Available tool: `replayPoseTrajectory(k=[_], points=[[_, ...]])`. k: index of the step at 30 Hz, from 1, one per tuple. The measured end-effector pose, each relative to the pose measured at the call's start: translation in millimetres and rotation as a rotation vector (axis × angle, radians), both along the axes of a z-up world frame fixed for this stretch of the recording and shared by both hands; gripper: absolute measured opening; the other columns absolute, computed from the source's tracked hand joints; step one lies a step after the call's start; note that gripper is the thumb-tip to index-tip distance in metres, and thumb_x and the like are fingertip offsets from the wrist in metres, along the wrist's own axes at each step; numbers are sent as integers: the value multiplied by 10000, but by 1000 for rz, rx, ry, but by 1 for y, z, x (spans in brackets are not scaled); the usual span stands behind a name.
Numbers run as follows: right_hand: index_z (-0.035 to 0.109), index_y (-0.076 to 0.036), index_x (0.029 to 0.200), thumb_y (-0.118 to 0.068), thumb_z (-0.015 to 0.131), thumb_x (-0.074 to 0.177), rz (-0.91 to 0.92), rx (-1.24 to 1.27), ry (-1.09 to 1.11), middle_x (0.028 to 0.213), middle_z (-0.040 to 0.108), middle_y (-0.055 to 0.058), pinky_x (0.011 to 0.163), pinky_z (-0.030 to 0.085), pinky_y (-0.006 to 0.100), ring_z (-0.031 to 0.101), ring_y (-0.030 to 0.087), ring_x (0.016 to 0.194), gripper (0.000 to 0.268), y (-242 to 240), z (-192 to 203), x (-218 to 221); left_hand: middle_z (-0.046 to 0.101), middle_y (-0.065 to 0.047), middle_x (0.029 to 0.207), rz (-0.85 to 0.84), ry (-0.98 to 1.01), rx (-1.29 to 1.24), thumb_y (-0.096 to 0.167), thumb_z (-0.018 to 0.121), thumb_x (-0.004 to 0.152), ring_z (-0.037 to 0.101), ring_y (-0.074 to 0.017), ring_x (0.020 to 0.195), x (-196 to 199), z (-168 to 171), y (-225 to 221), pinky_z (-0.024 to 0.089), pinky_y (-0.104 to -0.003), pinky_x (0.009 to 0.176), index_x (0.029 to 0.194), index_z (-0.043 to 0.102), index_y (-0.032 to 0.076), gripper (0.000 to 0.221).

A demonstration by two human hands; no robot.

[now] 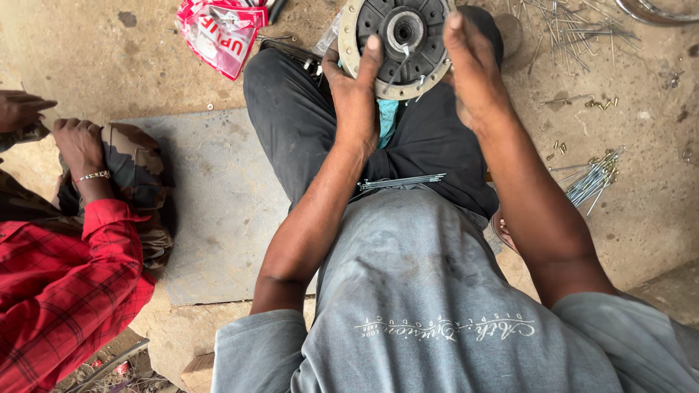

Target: The person is assembling a bicycle wheel hub by inserting metal spokes into the hub flange while holding the assembly on their lap.

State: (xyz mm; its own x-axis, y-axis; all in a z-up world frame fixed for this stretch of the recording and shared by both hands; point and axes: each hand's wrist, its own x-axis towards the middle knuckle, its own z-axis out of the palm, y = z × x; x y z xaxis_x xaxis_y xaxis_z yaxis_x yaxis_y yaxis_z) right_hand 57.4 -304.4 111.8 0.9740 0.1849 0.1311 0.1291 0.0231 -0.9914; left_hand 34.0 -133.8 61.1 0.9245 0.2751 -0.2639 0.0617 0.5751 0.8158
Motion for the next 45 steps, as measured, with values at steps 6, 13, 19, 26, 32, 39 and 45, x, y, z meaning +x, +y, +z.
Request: replayPoseTrajectory(k=[6, 13, 19, 26, 32, 39, 45], points=[[642, 5, 1428, -369, 642, 1173, 59, -105, 161, 1154, 646, 116, 923, 510, 302, 599, 162, 1031, 453, -11, -3, 21, 571, -237, 1358, -180, -8, 19, 420, 757, 917, 605, -282, 1237, -1, 16, 43, 541, -400, 1045, 1469, 306, -43, 851], [439, -66, 1452, -436, 672, 1043, 142, -194, -92, 1315, 614, 77, 952, 596, 316, 678, 195, 1156, 599, 7, 6, 8, 644, -277, 1305, -252, -18, 40, 349, 834, 878, 679, -315, 1179, 24, 13, 62, 572, -407, 1028, 1463, 408, -113, 858], [781, -173, 1208, -135, 881, 963, 45, -781, -633, 1506, 449, 62, 1026, 560, 433, 471, 253, 1352, 267, -5, -2, -11, 642, -285, 1273, -186, 8, -14, 358, 836, 856, 688, -319, 1168, 27, 8, 72, 593, -418, 1013, 1457, 369, -118, 898], [620, -64, 1002, 41, 643, 1017, 205, -439, -335, 1315, 522, 92, 921, 585, 404, 604, 231, 1186, 108, -21, -1, -11, 638, -246, 1277, -149, 28, -69, 347, 804, 888, 679, -296, 1178, 27, -1, 74, 593, -410, 1007, 1425, 405, -84, 796], [684, -118, 1074, -392, 665, 939, 916, -1227, 5, 1218, 673, 134, 894, 556, 483, 669, 329, 1098, 307, 17, -32, -83, 649, -181, 1272, -81, -2, -153, 318, 785, 920, 667, -254, 1162, 34, -9, 70, 575, -396, 1010, 1386, 476, -50, 670], [654, -170, 1152, -383, 640, 922, 877, -1231, -76, 1201, 706, 102, 873, 542, 516, 666, 325, 1113, 314, -3, -30, -95, 683, -147, 1239, -144, -14, -257, 339, 753, 944, 709, -223, 1118, 34, -4, 65, 609, -384, 982, 1389, 498, -26, 629], [571, -144, 1232, -381, 544, 1049, 714, -1307, 286, 929, 763, 102, 643, 591, 401, 747, 254, 786, 301, -49, -3, -96, 704, -173, 1203, -133, 16, -233, 345, 725, 953, 747, -233, 1079, 29, -4, 57, 656, -381, 928, 1357, 509, -17, 583]])
